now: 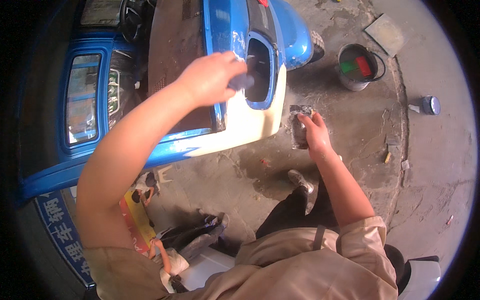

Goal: The person sands the front fender of a blue three-wheeled vehicle using a sanding block and a cloth. They repeatedly dip the sanding block into a bucket of water and wipe the surface while working on the curved fender area.

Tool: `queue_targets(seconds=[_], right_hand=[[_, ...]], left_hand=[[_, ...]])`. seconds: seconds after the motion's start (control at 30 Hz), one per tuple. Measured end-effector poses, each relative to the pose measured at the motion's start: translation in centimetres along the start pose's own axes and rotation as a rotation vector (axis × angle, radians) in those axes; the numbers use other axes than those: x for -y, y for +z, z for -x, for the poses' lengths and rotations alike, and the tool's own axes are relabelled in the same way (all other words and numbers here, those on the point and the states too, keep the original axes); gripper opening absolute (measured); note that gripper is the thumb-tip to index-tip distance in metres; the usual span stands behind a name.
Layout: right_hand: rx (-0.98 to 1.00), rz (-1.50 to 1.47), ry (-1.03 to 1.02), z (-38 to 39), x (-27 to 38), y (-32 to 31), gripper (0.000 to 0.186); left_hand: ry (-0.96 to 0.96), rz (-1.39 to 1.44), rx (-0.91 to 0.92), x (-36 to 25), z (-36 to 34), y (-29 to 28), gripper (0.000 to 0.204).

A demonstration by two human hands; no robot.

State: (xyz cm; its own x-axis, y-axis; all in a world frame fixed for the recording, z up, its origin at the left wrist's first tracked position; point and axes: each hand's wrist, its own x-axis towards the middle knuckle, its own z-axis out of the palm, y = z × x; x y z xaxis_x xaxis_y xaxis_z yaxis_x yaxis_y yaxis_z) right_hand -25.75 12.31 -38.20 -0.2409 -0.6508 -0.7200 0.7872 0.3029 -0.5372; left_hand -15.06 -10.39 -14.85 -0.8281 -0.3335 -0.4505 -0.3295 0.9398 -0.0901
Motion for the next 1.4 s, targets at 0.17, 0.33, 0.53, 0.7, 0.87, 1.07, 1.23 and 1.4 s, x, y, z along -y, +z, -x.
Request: queue_targets(seconds=[0.17,0.33,0.53,0.7,0.87,1.07,1.23,1.4], right_hand=[[0.200,-0.014,-0.064,1.1,-2.0,-1.2,0.037],[0.462,0.127,-0.176,3.3,-2.0,-0.8,0.047],[0.656,0.122,-0.288,5.2,0.3,1.6,0.032],[0.477,0.622,-0.941,6.3,1.9,5.6,0.056],[0.540,0.834,-1.088,7.4,0.4,9.0,0.071],[0.403,0.745,-1.045,10.3,-0.9,12.3,0.071],[0.648,0.783,-1.122,14.0,0.7,15.0,0.075],[0.323,0.957,-1.203,9.4,1.0,12.1,0.075]], left_hand=[[0.057,0.060,0.468,-4.3,2.8,-1.3,0.037],[0.057,-0.075,0.403,-5.6,8.3,-5.2,0.045],[-0.010,-0.170,0.411,-5.9,15.5,-10.5,0.058],[-0.186,-0.273,0.214,-3.4,18.7,-13.5,0.064],[-0.001,-0.175,0.072,0.2,18.1,-12.6,0.060],[-0.044,-0.134,0.125,-0.2,17.8,-11.4,0.059],[-0.183,-0.118,0.190,-0.6,18.9,-11.5,0.078],[-0.161,-0.112,0.273,-0.8,19.6,-12.9,0.075]])
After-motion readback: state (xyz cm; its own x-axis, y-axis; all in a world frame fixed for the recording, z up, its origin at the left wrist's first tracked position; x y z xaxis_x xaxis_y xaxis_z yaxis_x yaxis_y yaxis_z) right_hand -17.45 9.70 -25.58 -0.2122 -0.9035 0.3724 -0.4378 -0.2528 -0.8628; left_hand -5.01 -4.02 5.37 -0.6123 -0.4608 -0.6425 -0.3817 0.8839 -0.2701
